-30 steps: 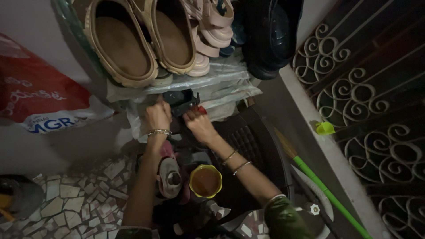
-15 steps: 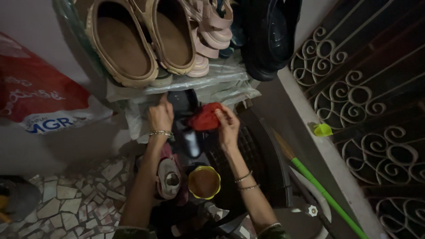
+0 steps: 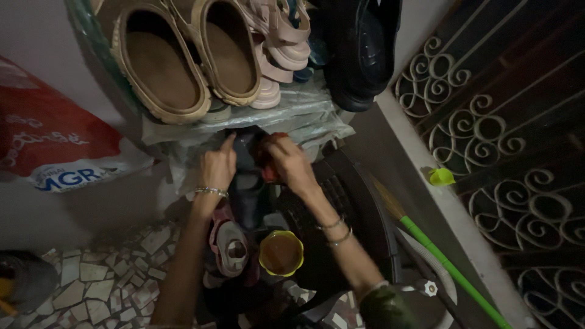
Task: The person wipes the exterior of several shoes using a red cloth and a small yellow container of liquid. They handle a black shoe, a pink slipper, and a white shoe, dipping the cloth into the container and rubbing each shoe's surface. The shoes are placed on a plastic chair and a nearby shelf during the process.
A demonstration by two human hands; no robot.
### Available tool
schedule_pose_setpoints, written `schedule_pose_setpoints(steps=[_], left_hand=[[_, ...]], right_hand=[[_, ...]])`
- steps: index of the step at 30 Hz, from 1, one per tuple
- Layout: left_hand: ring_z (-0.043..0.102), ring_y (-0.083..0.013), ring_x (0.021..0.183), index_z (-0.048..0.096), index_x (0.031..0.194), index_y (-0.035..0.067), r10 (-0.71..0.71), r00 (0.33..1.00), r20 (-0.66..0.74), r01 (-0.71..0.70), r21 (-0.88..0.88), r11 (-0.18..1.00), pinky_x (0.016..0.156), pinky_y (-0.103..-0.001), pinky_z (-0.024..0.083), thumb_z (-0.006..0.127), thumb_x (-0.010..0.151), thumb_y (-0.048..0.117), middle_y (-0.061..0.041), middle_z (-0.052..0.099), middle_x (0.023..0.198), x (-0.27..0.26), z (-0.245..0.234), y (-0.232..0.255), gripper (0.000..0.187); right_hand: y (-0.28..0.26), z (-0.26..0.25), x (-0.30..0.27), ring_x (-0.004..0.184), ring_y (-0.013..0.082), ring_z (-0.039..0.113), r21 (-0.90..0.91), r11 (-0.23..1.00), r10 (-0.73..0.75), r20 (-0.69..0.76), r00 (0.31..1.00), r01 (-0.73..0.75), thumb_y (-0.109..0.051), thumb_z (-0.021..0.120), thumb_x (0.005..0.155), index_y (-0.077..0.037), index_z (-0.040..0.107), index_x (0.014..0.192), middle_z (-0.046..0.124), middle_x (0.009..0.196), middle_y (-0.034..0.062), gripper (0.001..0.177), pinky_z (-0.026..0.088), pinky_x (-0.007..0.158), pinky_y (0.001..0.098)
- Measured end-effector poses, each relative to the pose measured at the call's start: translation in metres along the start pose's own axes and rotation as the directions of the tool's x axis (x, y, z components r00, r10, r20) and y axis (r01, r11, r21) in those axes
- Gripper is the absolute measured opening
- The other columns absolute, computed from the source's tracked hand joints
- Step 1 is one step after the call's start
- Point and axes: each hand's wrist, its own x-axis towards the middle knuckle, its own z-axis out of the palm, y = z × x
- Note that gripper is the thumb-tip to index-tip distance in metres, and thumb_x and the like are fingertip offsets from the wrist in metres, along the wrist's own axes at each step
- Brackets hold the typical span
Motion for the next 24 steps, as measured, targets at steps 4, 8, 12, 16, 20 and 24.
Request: schedule_pose_setpoints(steps=[4, 8, 12, 16, 20, 24], left_hand=[[0.066, -0.0377, 0.053, 0.059, 0.145, 0.015, 0.012, 0.976, 0.217, -0.020, 0.036, 0.999, 0.056, -0.051, 0.053, 0.060, 0.094, 0.010, -0.025, 0.063, 0.061, -0.009, -0.025, 0.010, 0.051], [0.068, -0.0390, 0.061, 0.064, 0.137, 0.019, 0.218, 0.974, 0.062, -0.225, 0.167, 0.960, 0.059, -0.050, 0.056, 0.063, 0.088, 0.010, -0.020, 0.071, 0.078, -0.018, -0.028, 0.033, 0.049], [0.072, -0.0371, 0.076, 0.063, 0.135, 0.018, 0.174, 0.979, -0.105, -0.158, 0.145, 0.977, 0.067, -0.049, 0.058, 0.064, 0.092, 0.010, -0.016, 0.073, 0.086, -0.025, -0.028, 0.044, 0.044], [0.069, -0.0396, 0.067, 0.066, 0.137, 0.026, -0.025, 0.995, -0.099, 0.045, 0.210, 0.977, 0.062, -0.050, 0.057, 0.067, 0.092, 0.012, -0.017, 0.073, 0.081, -0.032, -0.034, 0.044, 0.046], [0.070, -0.0365, 0.065, 0.066, 0.136, 0.022, 0.089, 0.984, -0.156, -0.058, 0.193, 0.980, 0.058, -0.048, 0.056, 0.066, 0.088, 0.010, -0.015, 0.072, 0.077, -0.036, -0.032, 0.049, 0.049], [0.068, -0.0347, 0.061, 0.067, 0.135, 0.023, 0.057, 0.957, -0.285, -0.010, 0.165, 0.986, 0.056, -0.046, 0.054, 0.066, 0.095, 0.009, -0.013, 0.071, 0.077, -0.039, -0.030, 0.048, 0.042]], right_hand=[[-0.008, -0.017, -0.011, 0.112, 0.0264, 0.071, 0.329, 0.918, 0.346, -0.396, 0.851, -0.220, -0.007, 0.072, 0.097, -0.007, 0.070, 0.120, 0.071, 0.121, 0.0110, 0.023, 0.057, 0.098, 0.0357], [-0.020, -0.015, 0.005, 0.116, 0.0314, 0.067, 0.435, 0.895, 0.200, -0.186, 0.962, -0.102, -0.007, 0.074, 0.095, -0.001, 0.067, 0.123, 0.067, 0.123, 0.0144, 0.030, 0.052, 0.100, 0.0377], [-0.034, -0.009, 0.001, 0.119, 0.0358, 0.062, 0.342, 0.939, -0.001, -0.142, 0.990, 0.050, -0.005, 0.074, 0.093, 0.003, 0.065, 0.124, 0.063, 0.128, 0.0173, 0.034, 0.050, 0.103, 0.0384], [-0.051, -0.009, -0.015, 0.119, 0.0296, 0.067, 0.427, 0.889, 0.288, -0.237, 0.928, -0.167, -0.003, 0.071, 0.095, 0.000, 0.071, 0.114, 0.067, 0.125, 0.0114, 0.019, 0.053, 0.102, 0.0361], [-0.051, -0.013, 0.001, 0.116, 0.0295, 0.066, 0.440, 0.897, 0.135, -0.203, 0.970, -0.033, -0.003, 0.073, 0.094, 0.000, 0.070, 0.107, 0.070, 0.121, 0.0103, 0.014, 0.051, 0.102, 0.0378], [-0.041, -0.017, 0.005, 0.112, 0.0310, 0.063, 0.394, 0.915, -0.039, -0.113, 0.993, 0.081, -0.004, 0.070, 0.094, 0.001, 0.069, 0.105, 0.068, 0.116, 0.0150, 0.012, 0.049, 0.099, 0.0390]])
